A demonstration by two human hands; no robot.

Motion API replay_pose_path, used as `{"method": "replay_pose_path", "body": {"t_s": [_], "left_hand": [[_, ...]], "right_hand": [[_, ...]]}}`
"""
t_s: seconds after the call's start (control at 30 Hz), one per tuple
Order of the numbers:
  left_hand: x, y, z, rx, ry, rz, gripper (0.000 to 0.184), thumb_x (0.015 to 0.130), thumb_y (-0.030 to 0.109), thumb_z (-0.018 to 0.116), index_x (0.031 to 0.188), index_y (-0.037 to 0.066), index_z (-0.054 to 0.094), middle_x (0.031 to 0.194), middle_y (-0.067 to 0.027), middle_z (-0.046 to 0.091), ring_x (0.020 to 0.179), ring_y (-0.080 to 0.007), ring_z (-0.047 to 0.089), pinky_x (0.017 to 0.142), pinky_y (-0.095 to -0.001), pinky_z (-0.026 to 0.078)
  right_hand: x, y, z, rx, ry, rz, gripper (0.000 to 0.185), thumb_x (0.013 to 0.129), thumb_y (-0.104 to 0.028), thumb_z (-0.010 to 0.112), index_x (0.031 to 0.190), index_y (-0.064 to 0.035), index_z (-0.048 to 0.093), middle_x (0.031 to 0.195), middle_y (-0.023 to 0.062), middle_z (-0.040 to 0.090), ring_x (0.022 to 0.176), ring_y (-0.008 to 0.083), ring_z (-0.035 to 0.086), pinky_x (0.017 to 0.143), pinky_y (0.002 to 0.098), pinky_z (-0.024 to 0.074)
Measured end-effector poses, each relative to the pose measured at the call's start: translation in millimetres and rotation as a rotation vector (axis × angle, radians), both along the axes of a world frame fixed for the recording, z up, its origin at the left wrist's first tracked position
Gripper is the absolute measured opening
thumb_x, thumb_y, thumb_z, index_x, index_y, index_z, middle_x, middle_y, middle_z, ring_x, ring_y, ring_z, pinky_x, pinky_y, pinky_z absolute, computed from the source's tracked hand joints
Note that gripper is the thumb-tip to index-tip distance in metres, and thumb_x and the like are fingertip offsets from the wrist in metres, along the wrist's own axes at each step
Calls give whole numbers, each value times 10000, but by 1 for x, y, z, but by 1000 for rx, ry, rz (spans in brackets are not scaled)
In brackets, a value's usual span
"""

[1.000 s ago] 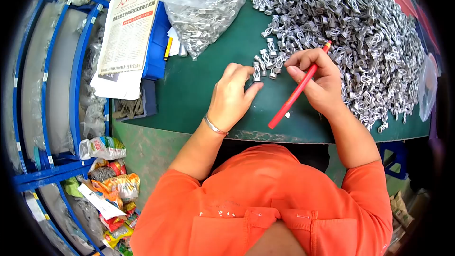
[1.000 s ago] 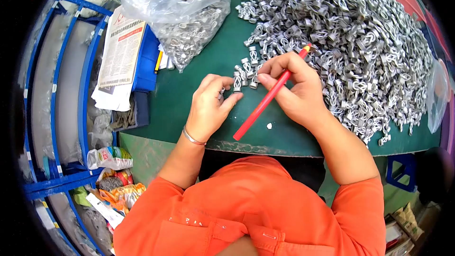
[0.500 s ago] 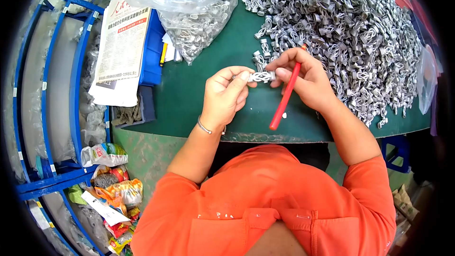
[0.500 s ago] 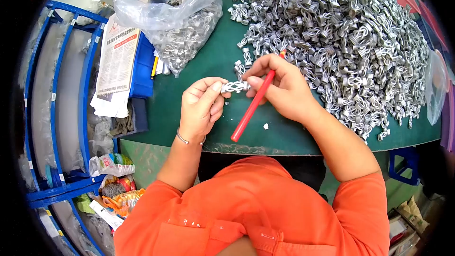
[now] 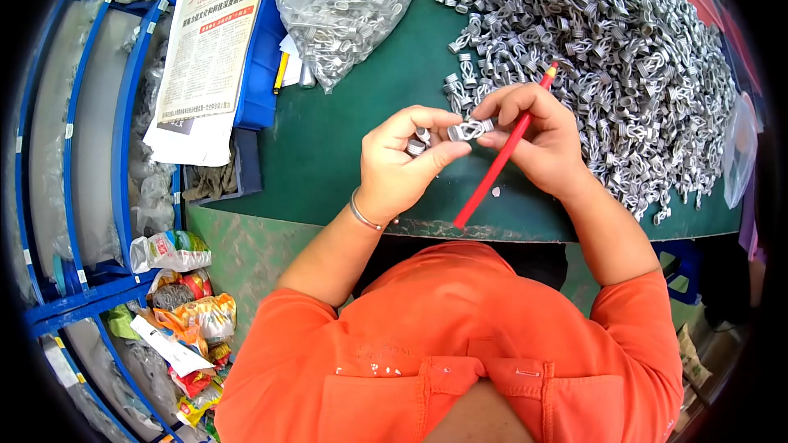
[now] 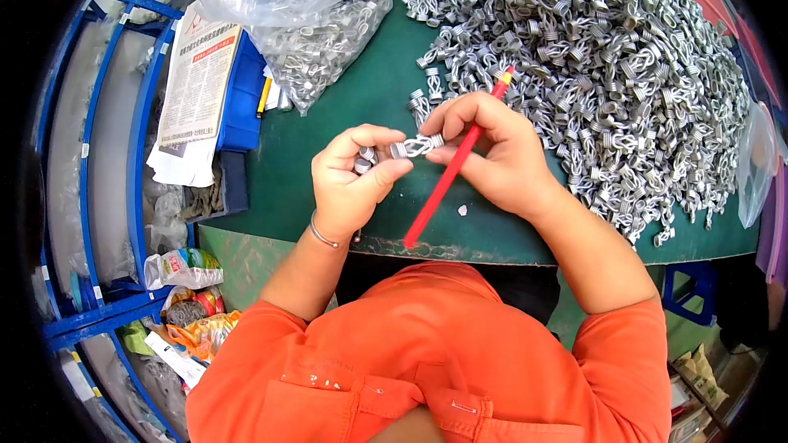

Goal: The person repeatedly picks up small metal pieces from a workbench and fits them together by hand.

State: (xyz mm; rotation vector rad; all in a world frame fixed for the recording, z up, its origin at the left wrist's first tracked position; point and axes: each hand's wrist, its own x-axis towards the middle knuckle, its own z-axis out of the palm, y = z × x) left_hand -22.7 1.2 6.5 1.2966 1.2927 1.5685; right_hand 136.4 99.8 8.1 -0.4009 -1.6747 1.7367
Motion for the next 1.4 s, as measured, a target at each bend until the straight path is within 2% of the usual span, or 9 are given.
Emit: {"method": "replay_pose_path", "body": {"t_s": [0.37,0.43,0.5,0.57,0.63,0.7,0.77,1.03,1.4], "left_hand": [[0,6,9,-406,-561,-222,277,868,121,530,1084,-51,512,814,-92,605,488,-79,499,357,-169,340],[2,9,19,-582,-1056,-176,328,876,140,515,1143,-44,466,878,-99,590,578,-108,551,359,-174,354],[-10,15,11,-591,-1123,-224,271,873,143,521,1087,-18,480,888,-87,563,618,-83,534,354,-159,332],[-21,20,5,-410,-911,-254,156,864,132,539,960,15,504,774,-53,545,571,-56,493,350,-151,308],[-19,29,28,-544,-234,-59,150,758,104,679,799,56,544,638,16,506,526,-37,464,380,-168,319],[-16,37,15,-227,513,32,217,667,119,749,765,42,571,663,-8,532,551,-101,512,467,-230,404],[-13,37,10,-151,803,18,276,608,127,771,780,21,583,694,-61,552,596,-184,546,572,-285,448],[-15,34,2,-137,776,103,156,671,63,691,783,13,596,739,-108,574,651,-243,574,593,-312,460],[-15,37,-5,-8,754,167,77,730,21,627,795,-4,593,751,-93,584,644,-202,572,574,-292,447]], "right_hand": [[-4,-6,-2,302,186,-148,312,697,36,689,840,-44,424,862,130,587,773,155,575,682,259,473],[-2,-4,3,421,178,-77,266,719,22,672,832,-36,439,919,157,597,816,176,593,704,278,481],[1,-2,6,336,183,-167,212,758,23,628,839,-33,441,956,171,597,864,181,584,760,288,465],[1,-2,6,117,222,-270,185,785,28,596,843,-34,431,937,159,596,868,161,571,764,273,451],[4,5,5,66,173,-307,153,811,22,567,840,-29,426,887,127,588,839,135,556,749,252,436],[4,7,6,71,157,-336,142,809,24,567,825,-26,435,863,117,583,823,127,551,739,252,440],[4,5,7,65,122,-346,140,806,25,570,817,-25,439,856,109,580,815,124,550,731,253,442],[2,5,3,81,68,-309,145,789,29,592,799,-21,457,830,72,566,772,103,535,696,235,444],[1,5,3,43,31,-293,132,796,27,581,807,-21,459,831,69,568,755,106,534,684,234,441]]}}
